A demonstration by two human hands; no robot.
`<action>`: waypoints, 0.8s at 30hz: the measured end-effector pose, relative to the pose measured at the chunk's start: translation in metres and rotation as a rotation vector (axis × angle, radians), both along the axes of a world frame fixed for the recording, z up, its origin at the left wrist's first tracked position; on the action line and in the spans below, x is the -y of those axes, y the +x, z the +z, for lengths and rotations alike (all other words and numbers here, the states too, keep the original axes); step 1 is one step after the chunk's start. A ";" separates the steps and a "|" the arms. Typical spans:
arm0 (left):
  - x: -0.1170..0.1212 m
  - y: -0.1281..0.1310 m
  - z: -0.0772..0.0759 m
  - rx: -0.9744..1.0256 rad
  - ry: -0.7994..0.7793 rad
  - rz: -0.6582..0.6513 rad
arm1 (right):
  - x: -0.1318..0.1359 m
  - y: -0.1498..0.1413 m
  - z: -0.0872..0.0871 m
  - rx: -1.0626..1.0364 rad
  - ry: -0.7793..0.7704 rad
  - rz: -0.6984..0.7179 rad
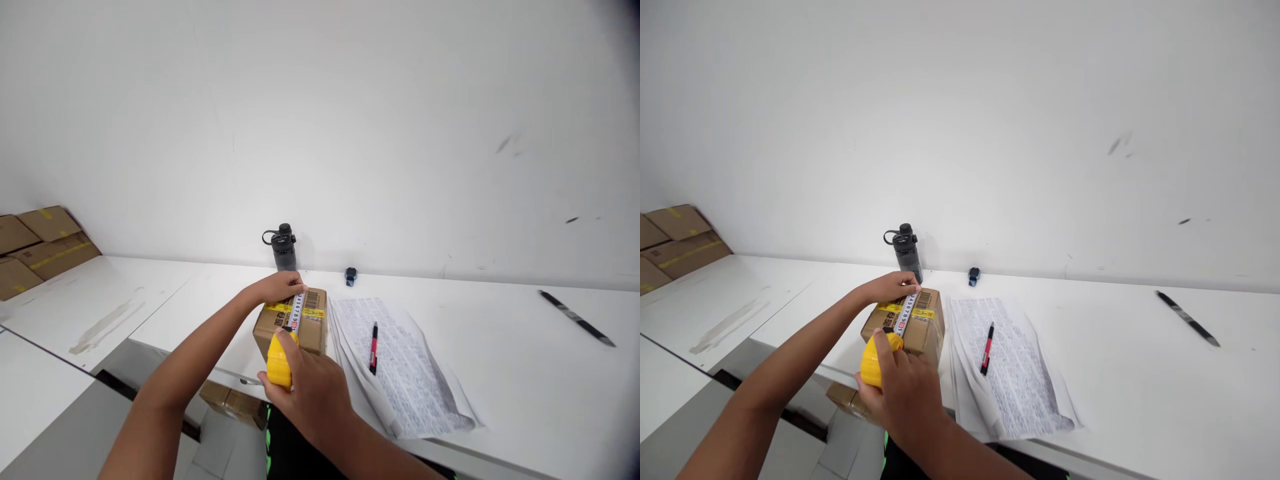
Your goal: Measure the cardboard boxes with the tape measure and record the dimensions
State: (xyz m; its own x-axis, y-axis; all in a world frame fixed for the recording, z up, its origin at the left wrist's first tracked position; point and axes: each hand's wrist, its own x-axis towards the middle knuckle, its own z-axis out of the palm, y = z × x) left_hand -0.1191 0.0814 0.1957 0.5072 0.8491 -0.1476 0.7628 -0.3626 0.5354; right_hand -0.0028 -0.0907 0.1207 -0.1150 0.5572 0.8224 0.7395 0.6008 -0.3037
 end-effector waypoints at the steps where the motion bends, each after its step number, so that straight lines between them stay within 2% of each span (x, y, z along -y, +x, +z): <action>1: 0.003 -0.002 0.001 0.025 0.024 0.023 | 0.001 0.001 -0.001 -0.006 -0.012 0.004; 5: 0.020 -0.007 0.014 0.214 0.079 0.096 | 0.010 0.015 -0.006 -0.019 -0.022 -0.008; 8: 0.045 -0.003 0.031 0.336 0.184 0.121 | 0.015 0.034 -0.019 -0.054 0.001 -0.016; 10: 0.068 0.005 0.037 0.367 0.156 0.124 | 0.017 0.047 -0.031 -0.099 0.003 -0.019; 12: 0.089 0.015 0.037 0.349 0.063 0.088 | 0.016 0.057 -0.045 -0.147 0.002 -0.015; 14: 0.104 0.021 0.030 0.320 0.006 -0.006 | 0.015 0.065 -0.059 -0.193 0.005 -0.004; 17: 0.109 0.014 0.013 0.320 0.088 -0.111 | 0.014 0.072 -0.073 -0.290 -0.024 0.022; 19: 0.103 -0.003 0.001 0.277 0.177 -0.083 | 0.014 0.075 -0.075 -0.398 -0.106 0.046; 21: 0.097 -0.028 -0.010 0.210 0.222 -0.013 | 0.012 0.077 -0.070 -0.570 -0.244 0.114; 24: 0.095 -0.072 -0.029 0.245 0.254 0.088 | 0.003 0.082 -0.052 -0.912 -0.506 0.335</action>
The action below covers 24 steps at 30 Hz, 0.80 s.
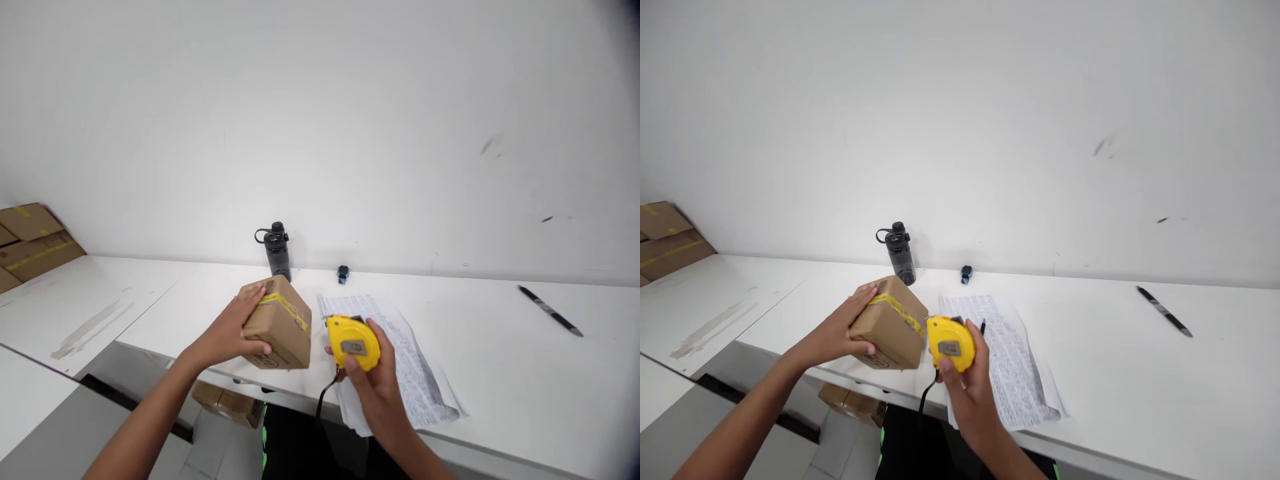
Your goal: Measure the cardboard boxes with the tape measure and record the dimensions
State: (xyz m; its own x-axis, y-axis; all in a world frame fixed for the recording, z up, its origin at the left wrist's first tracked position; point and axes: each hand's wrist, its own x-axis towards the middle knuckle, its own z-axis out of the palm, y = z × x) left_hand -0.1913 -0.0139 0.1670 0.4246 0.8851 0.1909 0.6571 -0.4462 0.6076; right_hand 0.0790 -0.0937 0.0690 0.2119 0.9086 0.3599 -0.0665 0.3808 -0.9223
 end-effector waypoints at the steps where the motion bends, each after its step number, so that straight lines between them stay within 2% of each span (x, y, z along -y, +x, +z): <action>1: 0.003 -0.014 -0.008 0.050 0.000 0.034 | -0.006 0.001 0.008 -0.109 -0.055 0.084; 3: 0.012 -0.038 -0.027 0.181 -0.013 0.090 | -0.022 0.002 0.023 -0.246 -0.130 0.213; 6: 0.030 -0.060 -0.061 0.370 -0.066 0.136 | -0.054 -0.009 0.046 -0.217 -0.170 0.328; 9: 0.045 -0.066 -0.088 0.498 -0.229 0.194 | -0.087 -0.039 0.069 0.061 -0.123 0.393; 11: 0.050 -0.064 -0.097 0.648 -0.306 0.191 | -0.104 -0.065 0.083 0.344 0.006 0.462; 14: 0.052 -0.053 -0.100 0.950 -0.262 0.250 | -0.121 -0.105 0.096 0.730 0.238 0.663; 16: 0.053 -0.043 -0.098 1.033 -0.217 0.339 | -0.127 -0.125 0.099 0.861 0.317 0.782; 20: 0.054 -0.023 -0.095 0.970 -0.165 0.434 | -0.127 -0.147 0.094 0.927 0.354 0.846; 24: 0.058 -0.014 -0.092 0.916 -0.103 0.489 | -0.127 -0.151 0.092 0.944 0.365 0.845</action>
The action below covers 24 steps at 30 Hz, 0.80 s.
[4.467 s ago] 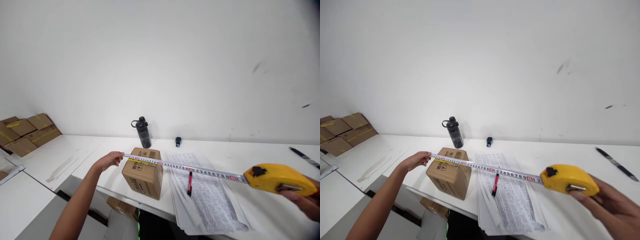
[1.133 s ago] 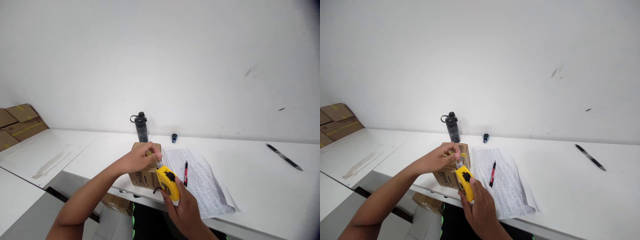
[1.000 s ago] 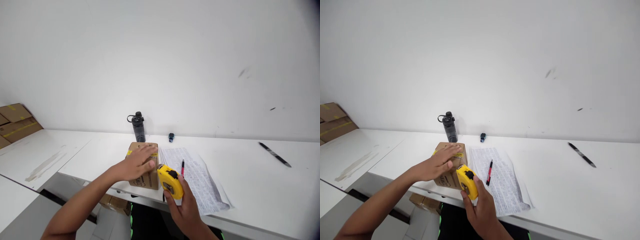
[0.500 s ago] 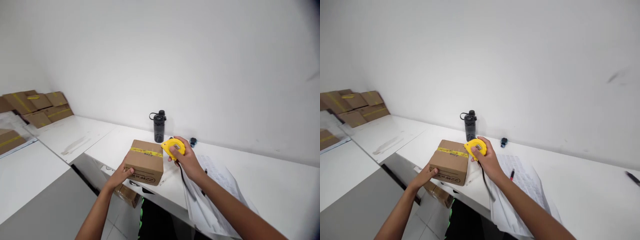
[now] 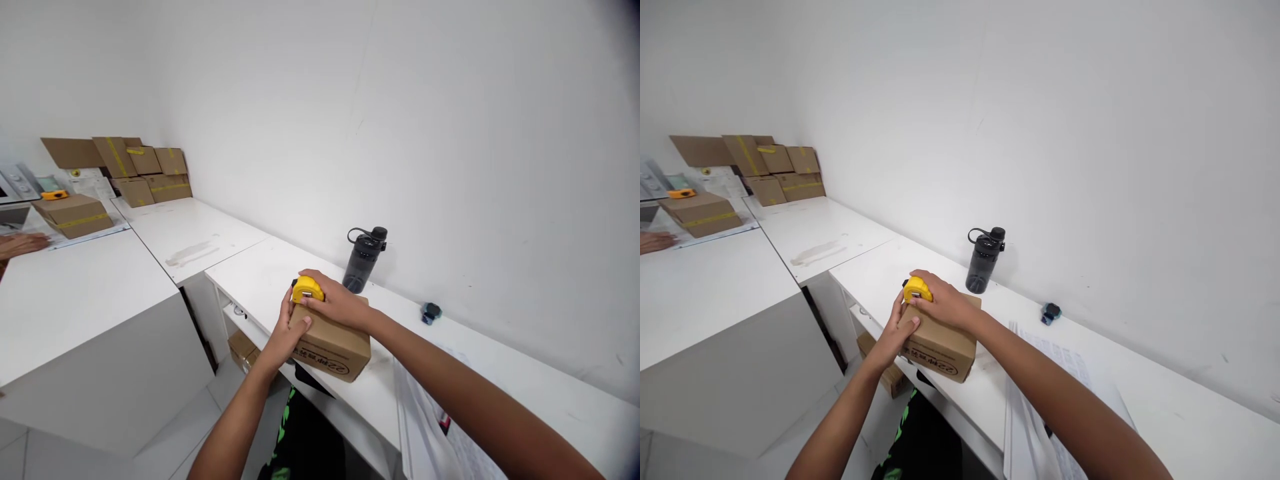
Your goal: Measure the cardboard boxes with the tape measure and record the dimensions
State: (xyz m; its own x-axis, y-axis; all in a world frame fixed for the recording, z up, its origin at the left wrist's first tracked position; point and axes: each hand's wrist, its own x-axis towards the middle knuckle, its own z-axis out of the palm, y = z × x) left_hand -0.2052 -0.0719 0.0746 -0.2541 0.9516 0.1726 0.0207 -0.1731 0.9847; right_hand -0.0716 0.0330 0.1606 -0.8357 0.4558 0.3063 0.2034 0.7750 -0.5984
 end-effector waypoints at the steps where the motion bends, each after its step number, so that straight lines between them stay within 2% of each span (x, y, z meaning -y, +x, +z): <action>1: 0.001 0.001 0.001 -0.025 -0.003 0.013 | 0.000 0.002 0.000 0.010 0.003 -0.006; 6: 0.003 0.005 0.007 -0.142 0.002 0.111 | 0.006 0.031 0.003 0.042 -0.004 -0.069; 10: 0.003 0.007 0.006 -0.181 -0.014 0.163 | 0.013 0.080 0.001 0.069 -0.068 -0.140; 16: -0.001 0.004 0.002 -0.248 0.005 0.160 | 0.007 0.154 -0.014 0.107 -0.152 -0.307; 20: -0.003 0.003 0.002 -0.280 0.018 0.174 | 0.007 0.176 -0.017 0.088 -0.206 -0.356; 24: -0.005 0.005 0.004 -0.251 0.026 0.189 | 0.010 0.183 -0.013 0.068 -0.158 -0.334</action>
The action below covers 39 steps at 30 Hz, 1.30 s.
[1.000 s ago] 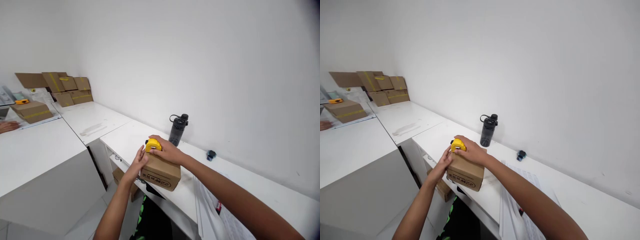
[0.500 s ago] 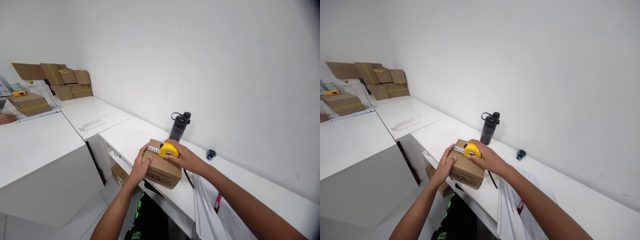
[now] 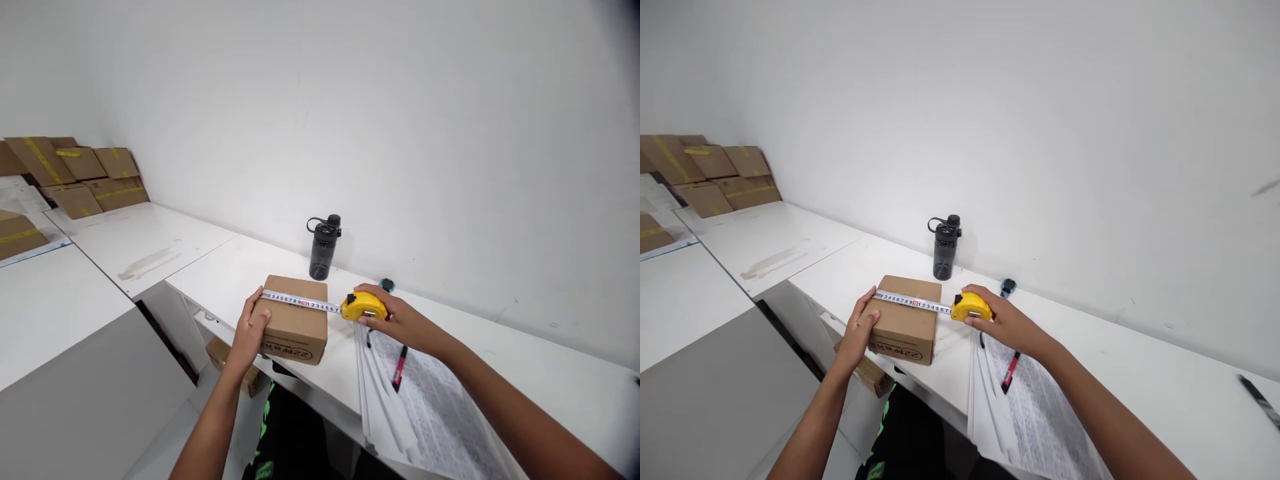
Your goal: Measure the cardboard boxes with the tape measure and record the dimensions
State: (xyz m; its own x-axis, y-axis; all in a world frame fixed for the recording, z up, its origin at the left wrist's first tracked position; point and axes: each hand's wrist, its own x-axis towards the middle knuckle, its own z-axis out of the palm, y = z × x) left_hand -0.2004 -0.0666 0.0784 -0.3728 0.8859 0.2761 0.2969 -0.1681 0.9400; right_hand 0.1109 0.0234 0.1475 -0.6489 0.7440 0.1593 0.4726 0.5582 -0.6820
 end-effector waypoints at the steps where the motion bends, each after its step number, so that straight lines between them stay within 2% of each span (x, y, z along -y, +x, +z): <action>1: 0.000 0.001 0.000 0.011 0.009 0.007 | -0.001 0.001 0.000 0.003 0.012 0.005; 5: -0.001 0.004 -0.001 0.056 0.031 0.029 | -0.006 -0.005 -0.005 -0.016 0.060 0.014; 12: -0.002 0.005 -0.003 0.107 0.032 0.034 | -0.011 -0.033 -0.007 -0.074 0.085 0.057; 16: -0.001 0.005 -0.002 0.113 0.026 0.025 | -0.010 -0.033 -0.007 -0.064 0.037 0.037; 23: -0.001 0.006 -0.003 0.152 0.035 0.024 | -0.007 -0.030 -0.013 -0.103 0.095 0.009; 30: -0.002 0.011 0.001 0.328 -0.004 0.028 | 0.008 -0.037 -0.003 -0.064 0.126 -0.011; 36: -0.002 0.011 0.002 0.333 0.005 0.038 | 0.015 -0.048 0.003 -0.089 0.070 -0.037; 39: -0.002 0.010 0.001 0.339 0.025 0.033 | 0.018 -0.063 0.006 -0.097 0.072 -0.018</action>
